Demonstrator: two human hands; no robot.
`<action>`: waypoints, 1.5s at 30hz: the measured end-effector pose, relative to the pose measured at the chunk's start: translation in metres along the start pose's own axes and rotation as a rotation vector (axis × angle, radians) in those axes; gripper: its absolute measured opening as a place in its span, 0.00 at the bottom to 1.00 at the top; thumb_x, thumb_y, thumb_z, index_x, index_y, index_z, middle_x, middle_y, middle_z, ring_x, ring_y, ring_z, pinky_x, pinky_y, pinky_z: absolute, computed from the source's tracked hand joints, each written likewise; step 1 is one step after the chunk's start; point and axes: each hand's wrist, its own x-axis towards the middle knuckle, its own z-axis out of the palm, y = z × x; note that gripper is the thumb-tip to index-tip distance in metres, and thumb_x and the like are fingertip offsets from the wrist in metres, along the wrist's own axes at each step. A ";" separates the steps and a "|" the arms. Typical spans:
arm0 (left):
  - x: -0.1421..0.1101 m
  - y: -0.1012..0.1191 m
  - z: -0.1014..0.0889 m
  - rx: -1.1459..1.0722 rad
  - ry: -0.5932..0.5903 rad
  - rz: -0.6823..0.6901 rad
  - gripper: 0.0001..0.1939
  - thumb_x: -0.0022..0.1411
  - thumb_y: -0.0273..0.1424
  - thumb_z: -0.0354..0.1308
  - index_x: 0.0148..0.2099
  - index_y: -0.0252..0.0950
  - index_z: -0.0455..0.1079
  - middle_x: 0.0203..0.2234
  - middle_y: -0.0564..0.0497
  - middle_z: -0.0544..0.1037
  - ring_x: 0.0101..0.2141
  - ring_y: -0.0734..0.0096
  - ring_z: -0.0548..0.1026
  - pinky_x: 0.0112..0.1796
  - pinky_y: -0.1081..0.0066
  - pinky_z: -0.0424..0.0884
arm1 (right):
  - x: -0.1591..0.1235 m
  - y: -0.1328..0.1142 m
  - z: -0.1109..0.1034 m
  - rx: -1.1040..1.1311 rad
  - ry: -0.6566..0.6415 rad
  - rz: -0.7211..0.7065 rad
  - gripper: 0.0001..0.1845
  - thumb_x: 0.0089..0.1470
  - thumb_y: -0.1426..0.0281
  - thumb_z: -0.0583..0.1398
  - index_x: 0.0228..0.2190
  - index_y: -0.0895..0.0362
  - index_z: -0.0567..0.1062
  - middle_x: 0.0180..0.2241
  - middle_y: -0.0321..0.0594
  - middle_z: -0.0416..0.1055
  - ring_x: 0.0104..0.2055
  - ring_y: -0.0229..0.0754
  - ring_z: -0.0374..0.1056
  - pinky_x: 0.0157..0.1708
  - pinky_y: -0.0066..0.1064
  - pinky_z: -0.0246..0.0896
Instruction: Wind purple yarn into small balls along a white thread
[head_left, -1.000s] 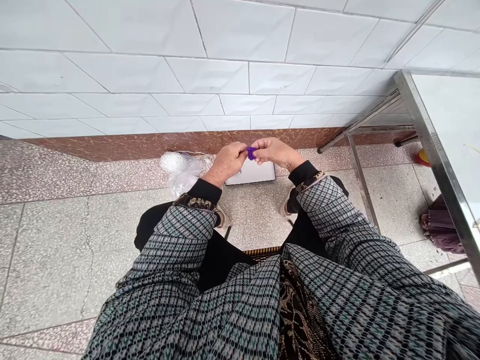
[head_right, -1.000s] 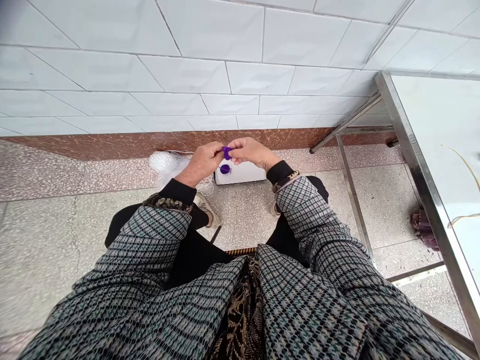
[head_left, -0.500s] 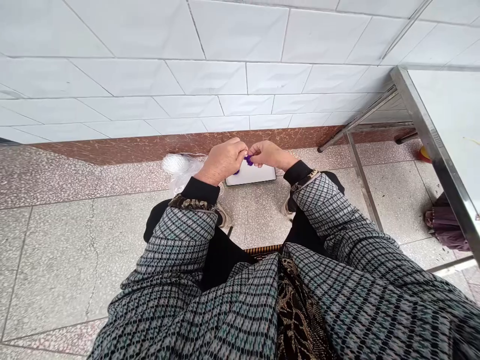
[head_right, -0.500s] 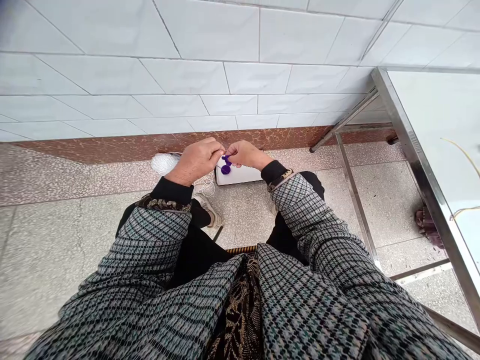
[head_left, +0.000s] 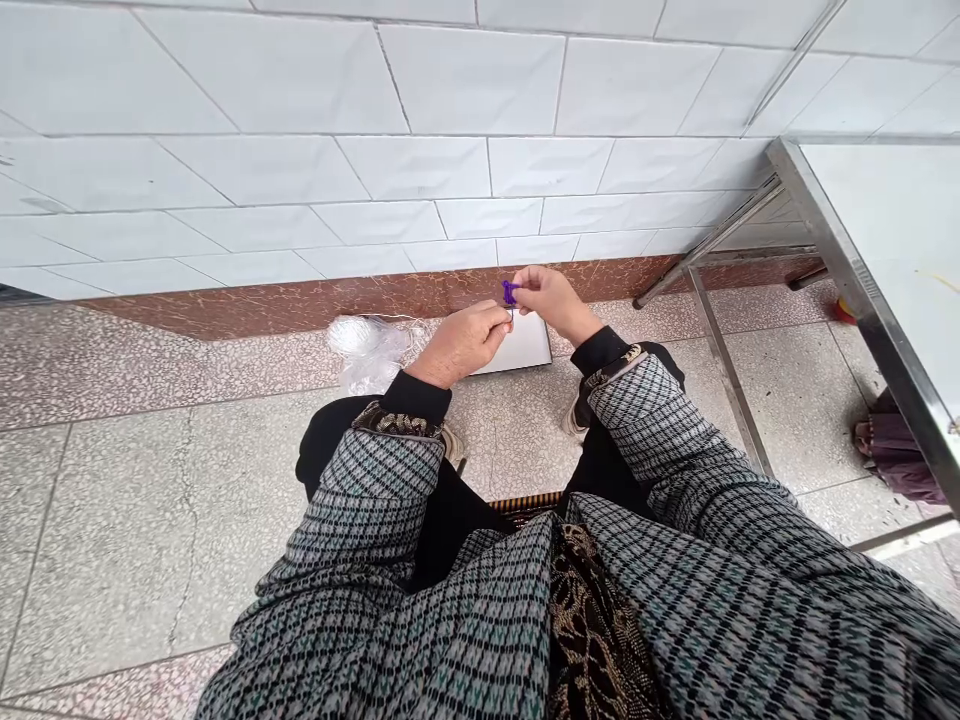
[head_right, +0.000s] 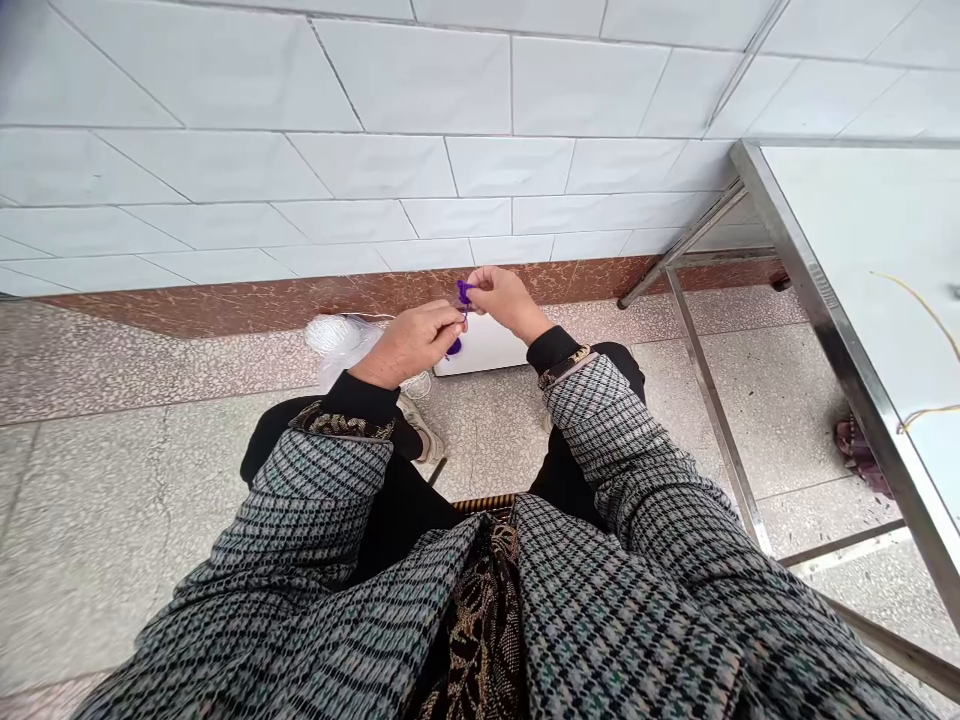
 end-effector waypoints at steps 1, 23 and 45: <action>0.000 0.000 -0.003 0.012 0.020 -0.007 0.10 0.69 0.29 0.50 0.39 0.36 0.73 0.34 0.47 0.75 0.38 0.63 0.73 0.42 0.65 0.70 | -0.001 0.000 -0.001 -0.091 -0.019 -0.002 0.12 0.49 0.83 0.63 0.26 0.57 0.69 0.21 0.28 0.66 0.22 0.30 0.62 0.24 0.21 0.58; 0.000 -0.009 -0.001 -0.011 0.026 -0.054 0.12 0.68 0.30 0.50 0.38 0.36 0.74 0.34 0.46 0.79 0.36 0.64 0.75 0.40 0.66 0.70 | -0.011 0.001 -0.006 -0.230 -0.167 0.014 0.12 0.47 0.87 0.61 0.26 0.58 0.70 0.23 0.29 0.68 0.23 0.30 0.61 0.24 0.24 0.56; 0.003 -0.001 0.007 -0.140 -0.246 0.022 0.11 0.65 0.29 0.52 0.35 0.37 0.75 0.30 0.49 0.80 0.33 0.67 0.76 0.39 0.68 0.70 | -0.008 0.004 -0.006 -0.139 -0.075 0.034 0.10 0.49 0.84 0.61 0.30 0.60 0.76 0.23 0.32 0.71 0.24 0.32 0.64 0.28 0.24 0.61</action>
